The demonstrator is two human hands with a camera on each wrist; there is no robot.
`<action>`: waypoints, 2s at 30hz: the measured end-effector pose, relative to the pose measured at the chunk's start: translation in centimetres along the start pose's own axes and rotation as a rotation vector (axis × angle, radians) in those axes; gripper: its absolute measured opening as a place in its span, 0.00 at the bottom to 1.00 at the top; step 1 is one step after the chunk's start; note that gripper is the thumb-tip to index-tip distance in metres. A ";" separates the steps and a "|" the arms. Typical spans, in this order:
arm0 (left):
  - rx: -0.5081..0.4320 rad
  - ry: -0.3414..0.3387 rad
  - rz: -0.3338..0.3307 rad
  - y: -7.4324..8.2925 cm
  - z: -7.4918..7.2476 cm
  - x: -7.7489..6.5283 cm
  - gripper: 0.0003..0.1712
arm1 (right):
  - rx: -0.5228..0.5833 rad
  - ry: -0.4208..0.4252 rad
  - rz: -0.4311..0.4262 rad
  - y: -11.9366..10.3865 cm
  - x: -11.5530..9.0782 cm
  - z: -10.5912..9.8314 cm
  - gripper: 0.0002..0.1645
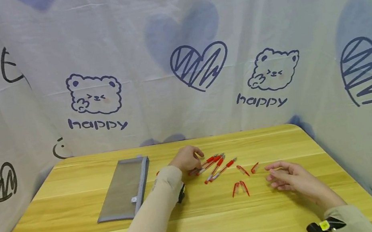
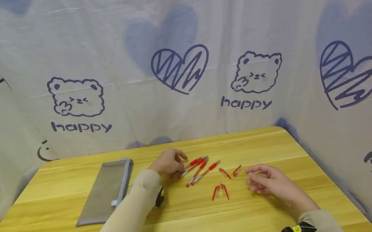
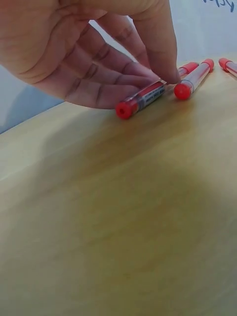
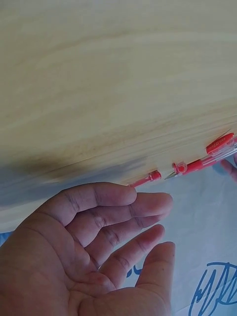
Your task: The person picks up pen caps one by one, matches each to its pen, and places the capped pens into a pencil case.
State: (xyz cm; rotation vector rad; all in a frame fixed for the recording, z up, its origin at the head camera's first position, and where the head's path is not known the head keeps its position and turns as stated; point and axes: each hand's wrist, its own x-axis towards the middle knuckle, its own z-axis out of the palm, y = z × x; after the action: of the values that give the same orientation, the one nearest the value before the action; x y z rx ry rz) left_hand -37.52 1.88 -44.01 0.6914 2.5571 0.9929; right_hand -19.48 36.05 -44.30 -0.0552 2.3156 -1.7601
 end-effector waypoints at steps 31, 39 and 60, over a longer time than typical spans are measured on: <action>0.052 0.081 0.004 -1.2 -1.2 -2.8 0.09 | -0.109 -0.018 -0.030 -1.7 1.1 2.4 0.26; -0.135 0.058 -0.002 -1.9 -1.8 -3.9 0.13 | -0.145 -0.032 -0.037 -1.8 1.6 2.9 0.27; -0.467 -0.023 -0.024 -2.6 -2.1 -6.8 0.25 | -0.335 -0.038 -0.055 -2.3 2.4 4.8 0.21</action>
State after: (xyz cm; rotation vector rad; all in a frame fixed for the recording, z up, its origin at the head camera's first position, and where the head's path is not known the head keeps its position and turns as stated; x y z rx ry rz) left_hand -33.60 -4.61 -43.59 0.5312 2.1811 1.4903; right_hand -21.06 30.47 -43.69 -0.2085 2.5767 -1.3615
